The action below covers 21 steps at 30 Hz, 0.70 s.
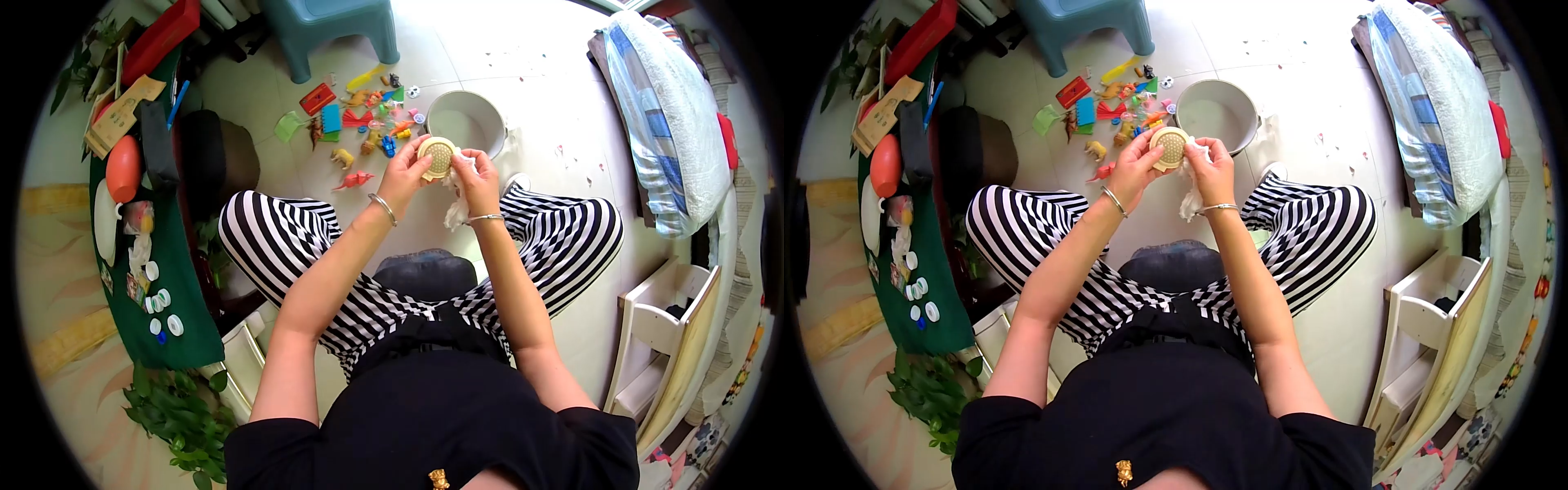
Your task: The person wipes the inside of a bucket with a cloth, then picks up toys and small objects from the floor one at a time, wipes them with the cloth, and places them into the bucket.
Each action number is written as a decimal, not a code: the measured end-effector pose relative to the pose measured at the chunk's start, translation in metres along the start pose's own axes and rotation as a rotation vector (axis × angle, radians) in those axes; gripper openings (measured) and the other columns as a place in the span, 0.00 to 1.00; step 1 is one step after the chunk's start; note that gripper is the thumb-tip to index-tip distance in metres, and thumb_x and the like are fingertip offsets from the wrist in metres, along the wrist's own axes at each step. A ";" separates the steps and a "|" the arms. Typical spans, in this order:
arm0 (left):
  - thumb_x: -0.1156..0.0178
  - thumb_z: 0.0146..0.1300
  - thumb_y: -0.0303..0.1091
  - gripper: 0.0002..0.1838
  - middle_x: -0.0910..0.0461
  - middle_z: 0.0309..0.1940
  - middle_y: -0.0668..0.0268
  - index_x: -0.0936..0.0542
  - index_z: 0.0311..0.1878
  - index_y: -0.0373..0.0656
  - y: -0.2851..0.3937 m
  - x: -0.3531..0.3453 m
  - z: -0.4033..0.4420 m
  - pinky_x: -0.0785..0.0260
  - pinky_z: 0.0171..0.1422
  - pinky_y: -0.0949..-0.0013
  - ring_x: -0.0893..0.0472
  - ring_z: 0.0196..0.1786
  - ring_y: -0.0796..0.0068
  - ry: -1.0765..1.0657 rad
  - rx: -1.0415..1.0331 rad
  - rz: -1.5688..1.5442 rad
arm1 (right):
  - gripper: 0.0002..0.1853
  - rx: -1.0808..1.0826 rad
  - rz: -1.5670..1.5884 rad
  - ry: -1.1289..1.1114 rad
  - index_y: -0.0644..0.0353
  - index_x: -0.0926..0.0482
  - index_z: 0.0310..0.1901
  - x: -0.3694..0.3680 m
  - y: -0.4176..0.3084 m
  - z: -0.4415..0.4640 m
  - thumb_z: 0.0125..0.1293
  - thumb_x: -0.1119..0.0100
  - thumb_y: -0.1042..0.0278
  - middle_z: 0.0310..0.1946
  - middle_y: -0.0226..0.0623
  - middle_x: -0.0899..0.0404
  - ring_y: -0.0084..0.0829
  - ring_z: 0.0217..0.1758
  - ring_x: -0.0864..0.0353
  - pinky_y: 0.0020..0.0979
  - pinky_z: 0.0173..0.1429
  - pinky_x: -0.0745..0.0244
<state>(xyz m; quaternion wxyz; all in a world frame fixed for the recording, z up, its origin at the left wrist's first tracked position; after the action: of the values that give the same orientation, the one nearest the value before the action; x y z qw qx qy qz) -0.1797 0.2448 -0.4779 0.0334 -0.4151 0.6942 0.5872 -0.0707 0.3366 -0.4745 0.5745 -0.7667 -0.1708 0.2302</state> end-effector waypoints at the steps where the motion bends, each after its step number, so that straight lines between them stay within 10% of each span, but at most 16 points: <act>1: 0.49 0.65 0.34 0.17 0.25 0.48 0.68 0.33 0.56 0.41 -0.003 -0.001 0.002 0.29 0.51 0.69 0.25 0.50 0.76 -0.010 0.001 -0.011 | 0.11 -0.068 0.014 0.020 0.61 0.28 0.38 0.006 0.004 0.001 0.60 0.40 0.65 0.27 0.26 0.25 0.14 0.26 0.30 0.17 0.28 0.35; 21: 0.46 0.59 0.25 0.21 0.26 0.43 0.59 0.37 0.56 0.39 -0.156 0.012 0.240 0.22 0.37 0.64 0.21 0.41 0.65 0.379 0.295 0.284 | 0.13 -0.321 -0.168 0.298 0.65 0.23 0.37 0.105 0.139 0.194 0.52 0.36 0.66 0.28 0.35 0.21 0.23 0.27 0.26 0.25 0.30 0.32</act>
<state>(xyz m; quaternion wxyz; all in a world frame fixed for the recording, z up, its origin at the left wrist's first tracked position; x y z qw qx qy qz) -0.1977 0.4458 -0.6814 -0.1197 -0.4069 0.8171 0.3904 -0.0895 0.5080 -0.6700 0.4810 -0.8569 -0.1816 0.0357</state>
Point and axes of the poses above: each hand's wrist, its own z-axis towards the middle knuckle, its own x-axis out of the back of the hand, y = z × x, the point moved 3 cm from there along z, towards the middle knuckle
